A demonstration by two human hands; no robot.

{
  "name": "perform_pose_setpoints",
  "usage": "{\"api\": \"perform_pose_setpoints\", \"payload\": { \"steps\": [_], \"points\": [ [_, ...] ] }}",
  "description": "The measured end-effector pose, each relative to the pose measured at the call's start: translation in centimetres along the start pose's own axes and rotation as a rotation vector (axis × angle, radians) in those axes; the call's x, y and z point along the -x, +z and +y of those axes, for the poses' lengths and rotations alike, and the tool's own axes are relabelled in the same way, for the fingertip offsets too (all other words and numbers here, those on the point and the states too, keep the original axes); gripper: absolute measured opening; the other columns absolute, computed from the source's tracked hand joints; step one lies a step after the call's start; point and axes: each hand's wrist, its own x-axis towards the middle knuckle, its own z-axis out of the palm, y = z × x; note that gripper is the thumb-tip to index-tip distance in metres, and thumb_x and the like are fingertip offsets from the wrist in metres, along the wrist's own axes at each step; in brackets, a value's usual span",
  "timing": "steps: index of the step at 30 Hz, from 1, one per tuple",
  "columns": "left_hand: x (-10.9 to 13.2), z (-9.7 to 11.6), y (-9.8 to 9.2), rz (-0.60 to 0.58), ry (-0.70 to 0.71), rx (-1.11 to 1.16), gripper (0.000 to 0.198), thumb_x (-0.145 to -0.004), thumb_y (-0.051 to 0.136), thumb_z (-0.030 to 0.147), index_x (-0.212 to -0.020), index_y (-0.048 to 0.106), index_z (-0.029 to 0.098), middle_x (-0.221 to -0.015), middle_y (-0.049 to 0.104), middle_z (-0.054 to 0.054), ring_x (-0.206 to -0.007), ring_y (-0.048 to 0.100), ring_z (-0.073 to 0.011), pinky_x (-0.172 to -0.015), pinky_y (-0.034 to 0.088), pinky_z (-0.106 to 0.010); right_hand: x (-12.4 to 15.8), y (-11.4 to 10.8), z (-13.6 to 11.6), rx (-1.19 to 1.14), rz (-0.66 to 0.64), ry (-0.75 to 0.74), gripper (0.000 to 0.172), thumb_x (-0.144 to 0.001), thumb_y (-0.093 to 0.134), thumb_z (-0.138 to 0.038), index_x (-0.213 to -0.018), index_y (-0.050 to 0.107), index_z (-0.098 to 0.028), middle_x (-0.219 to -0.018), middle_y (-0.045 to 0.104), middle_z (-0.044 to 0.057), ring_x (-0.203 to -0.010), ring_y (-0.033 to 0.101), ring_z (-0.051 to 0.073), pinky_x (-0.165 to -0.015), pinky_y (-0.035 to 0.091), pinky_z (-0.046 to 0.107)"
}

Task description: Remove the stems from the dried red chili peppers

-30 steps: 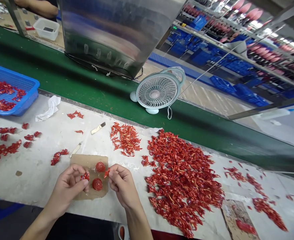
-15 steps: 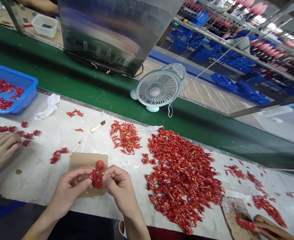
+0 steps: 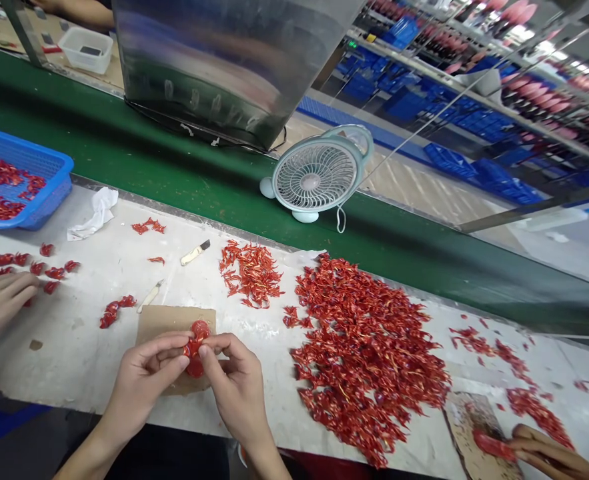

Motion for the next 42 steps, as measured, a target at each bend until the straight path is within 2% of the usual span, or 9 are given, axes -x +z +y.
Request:
{"api": "perform_pose_setpoints", "payload": {
  "steps": [5, 15, 20, 25, 28, 31, 34, 39, 42],
  "points": [
    [0.2, 0.2, 0.5, -0.011, 0.117, -0.038, 0.014, -0.082, 0.078, 0.026, -0.095, 0.082, 0.03, -0.123, 0.073, -0.005, -0.117, 0.068, -0.0246, -0.093, 0.061, -0.03, 0.3, 0.1, 0.3, -0.072, 0.046, 0.031, 0.019, -0.087, 0.075, -0.038, -0.094, 0.07, -0.02, -0.092, 0.073, 0.007, -0.069, 0.065, 0.016, -0.06, 0.053, 0.026],
    [0.2, 1.4, 1.0, -0.119, 0.285, -0.42, 0.023, -0.091, 0.067, 0.03, -0.112, 0.077, 0.034, -0.124, 0.072, -0.005, -0.116, 0.068, -0.0238, -0.096, 0.059, -0.034, -0.2, -1.7, 0.7, -0.152, 0.045, 0.013, 0.021, -0.085, 0.077, -0.035, -0.09, 0.062, -0.022, -0.079, 0.068, 0.0, -0.068, 0.062, 0.013, -0.063, 0.051, 0.023],
    [-2.8, 3.7, -4.4, 0.314, 0.571, -1.049, 0.034, -0.092, 0.062, 0.037, -0.123, 0.069, 0.025, -0.133, 0.064, -0.01, -0.123, 0.059, -0.0308, -0.111, 0.043, -0.047, -1.4, -8.5, 2.2, 0.136, 0.364, -0.061, 0.037, -0.082, 0.077, -0.038, -0.109, 0.057, -0.022, -0.084, 0.069, 0.002, -0.072, 0.064, 0.017, -0.064, 0.051, 0.028],
    [-5.4, 4.1, -9.9, 0.223, 0.338, -1.471, 0.036, -0.096, 0.049, 0.041, -0.116, 0.071, 0.021, -0.113, 0.074, -0.013, -0.106, 0.063, -0.0375, -0.094, 0.046, -0.051, -1.6, -18.1, 4.1, 0.545, 0.78, -0.025, 0.043, -0.079, 0.073, -0.042, -0.112, 0.057, -0.02, -0.086, 0.069, 0.003, -0.076, 0.066, 0.021, -0.072, 0.051, 0.033],
    [-5.2, 4.3, -10.0, 0.189, 0.317, -1.459, 0.034, -0.098, 0.046, 0.04, -0.111, 0.071, 0.02, -0.111, 0.076, -0.012, -0.106, 0.064, -0.0374, -0.091, 0.047, -0.05, -1.5, -21.8, 4.5, 0.75, 0.926, 0.01, 0.043, -0.08, 0.069, -0.042, -0.114, 0.059, -0.018, -0.088, 0.072, 0.006, -0.076, 0.067, 0.023, -0.076, 0.05, 0.036],
    [-4.2, 4.8, -8.6, 0.299, 0.341, -1.277, 0.032, -0.094, 0.053, 0.042, -0.113, 0.068, 0.02, -0.115, 0.074, -0.01, -0.111, 0.064, -0.0343, -0.099, 0.046, -0.048, -1.9, -22.5, 4.1, 0.92, 0.996, 0.027, 0.043, -0.08, 0.067, -0.04, -0.114, 0.063, -0.014, -0.094, 0.071, 0.011, -0.078, 0.065, 0.026, -0.08, 0.049, 0.041],
    [-3.3, 4.8, -7.2, 0.352, 0.275, -0.926, 0.034, -0.088, 0.063, 0.048, -0.113, 0.067, 0.025, -0.117, 0.072, -0.003, -0.111, 0.066, -0.0289, -0.101, 0.048, -0.04, -3.0, -20.5, 3.7, 0.997, 0.896, -0.128, 0.034, -0.086, 0.061, -0.036, -0.111, 0.069, -0.014, -0.099, 0.068, 0.014, -0.09, 0.063, 0.029, -0.086, 0.049, 0.044],
    [-2.5, 3.6, -5.3, 0.167, 0.22, -0.548, 0.03, -0.081, 0.074, 0.049, -0.101, 0.072, 0.027, -0.104, 0.075, 0.0, -0.097, 0.07, -0.0199, -0.093, 0.055, -0.026, -6.1, -14.5, 3.5, 0.958, 0.252, -0.443, 0.038, -0.094, 0.043, -0.016, -0.125, 0.064, -0.021, -0.127, 0.06, 0.013, -0.119, 0.056, 0.026, -0.103, 0.048, 0.045],
    [-2.2, 3.1, -4.5, 0.121, 0.228, -0.525, 0.027, -0.081, 0.074, 0.048, -0.098, 0.074, 0.028, -0.103, 0.075, -0.001, -0.096, 0.069, -0.0188, -0.09, 0.056, -0.023, -8.0, -12.4, 3.7, 1.013, 0.173, -0.489, 0.043, -0.091, 0.044, -0.011, -0.131, 0.061, -0.018, -0.134, 0.055, 0.016, -0.126, 0.051, 0.029, -0.109, 0.044, 0.051]
  ]
}}
